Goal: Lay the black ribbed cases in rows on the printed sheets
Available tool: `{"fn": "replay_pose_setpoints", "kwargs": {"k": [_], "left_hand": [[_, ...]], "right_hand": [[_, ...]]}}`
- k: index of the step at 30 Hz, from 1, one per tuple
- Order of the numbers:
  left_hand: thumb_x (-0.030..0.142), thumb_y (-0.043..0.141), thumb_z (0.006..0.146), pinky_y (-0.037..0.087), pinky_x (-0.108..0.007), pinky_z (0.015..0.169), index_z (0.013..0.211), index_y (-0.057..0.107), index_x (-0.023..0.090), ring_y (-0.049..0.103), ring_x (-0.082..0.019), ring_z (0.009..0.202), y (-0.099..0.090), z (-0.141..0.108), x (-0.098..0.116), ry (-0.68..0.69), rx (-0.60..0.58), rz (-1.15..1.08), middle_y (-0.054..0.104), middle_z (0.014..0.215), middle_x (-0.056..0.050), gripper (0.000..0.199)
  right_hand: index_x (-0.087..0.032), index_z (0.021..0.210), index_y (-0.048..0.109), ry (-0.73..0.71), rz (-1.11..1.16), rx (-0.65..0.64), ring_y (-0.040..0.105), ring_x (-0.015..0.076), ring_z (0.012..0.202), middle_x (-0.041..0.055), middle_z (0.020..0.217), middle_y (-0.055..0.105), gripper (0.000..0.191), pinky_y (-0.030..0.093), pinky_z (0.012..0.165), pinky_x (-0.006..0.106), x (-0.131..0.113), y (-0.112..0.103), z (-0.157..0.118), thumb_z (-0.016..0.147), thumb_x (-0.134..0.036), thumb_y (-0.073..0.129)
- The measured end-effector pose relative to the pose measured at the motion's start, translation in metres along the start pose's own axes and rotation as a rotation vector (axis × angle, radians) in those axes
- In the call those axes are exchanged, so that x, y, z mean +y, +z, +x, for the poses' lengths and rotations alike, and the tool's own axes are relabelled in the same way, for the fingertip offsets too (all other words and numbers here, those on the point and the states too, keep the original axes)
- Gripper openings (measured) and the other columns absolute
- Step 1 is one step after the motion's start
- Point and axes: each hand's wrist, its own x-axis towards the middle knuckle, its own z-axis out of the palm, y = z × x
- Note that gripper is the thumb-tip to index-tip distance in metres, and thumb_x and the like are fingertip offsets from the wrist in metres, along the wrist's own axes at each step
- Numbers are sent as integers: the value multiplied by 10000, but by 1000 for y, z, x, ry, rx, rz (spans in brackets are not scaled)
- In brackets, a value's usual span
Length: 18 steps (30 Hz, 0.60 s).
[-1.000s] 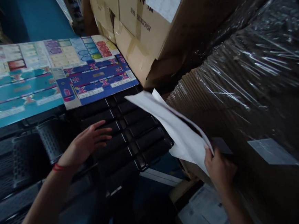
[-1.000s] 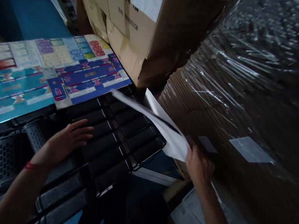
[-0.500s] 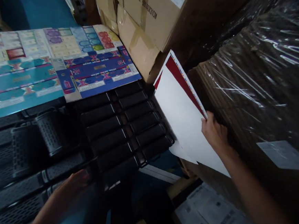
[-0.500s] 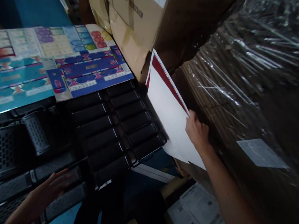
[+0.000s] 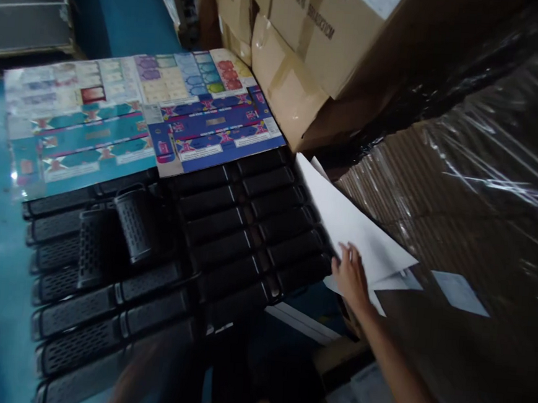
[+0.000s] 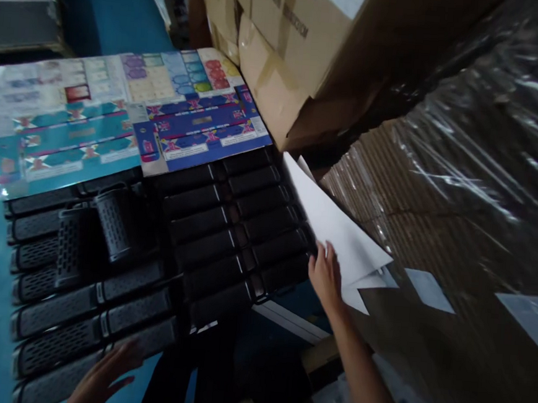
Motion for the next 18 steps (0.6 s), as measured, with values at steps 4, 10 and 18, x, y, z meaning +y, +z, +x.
{"fn": "replay_pose_setpoints", "kwargs": {"k": [4, 10, 18], "left_hand": [[713, 682, 519, 534, -589, 906, 947, 649, 254, 602, -485, 1163, -26, 9, -10, 103, 281, 200, 729, 972, -178, 629], [577, 657, 611, 222, -501, 1199, 1423, 357, 3, 258, -423, 1461, -107, 99, 60, 182, 673, 437, 372, 1495, -316, 1039], [543, 774, 647, 388, -556, 1077, 1496, 168, 7, 456, -442, 1338, -131, 200, 121, 107, 693, 532, 436, 1429, -342, 1173]], "right_hand": [[-152, 982, 625, -102, 174, 0, 711, 318, 887, 201, 1051, 656, 345, 628, 674, 445, -54, 46, -125, 957, -309, 320], [-203, 899, 651, -183, 460, -185, 730, 331, 864, 158, 959, 691, 335, 638, 651, 470, -196, 79, -189, 953, -383, 374], [-84, 1484, 286, -186, 697, -571, 453, 308, 1364, 251, 1435, 466, 904, 438, 1085, 406, -448, 108, -1, 797, -474, 726]]}}
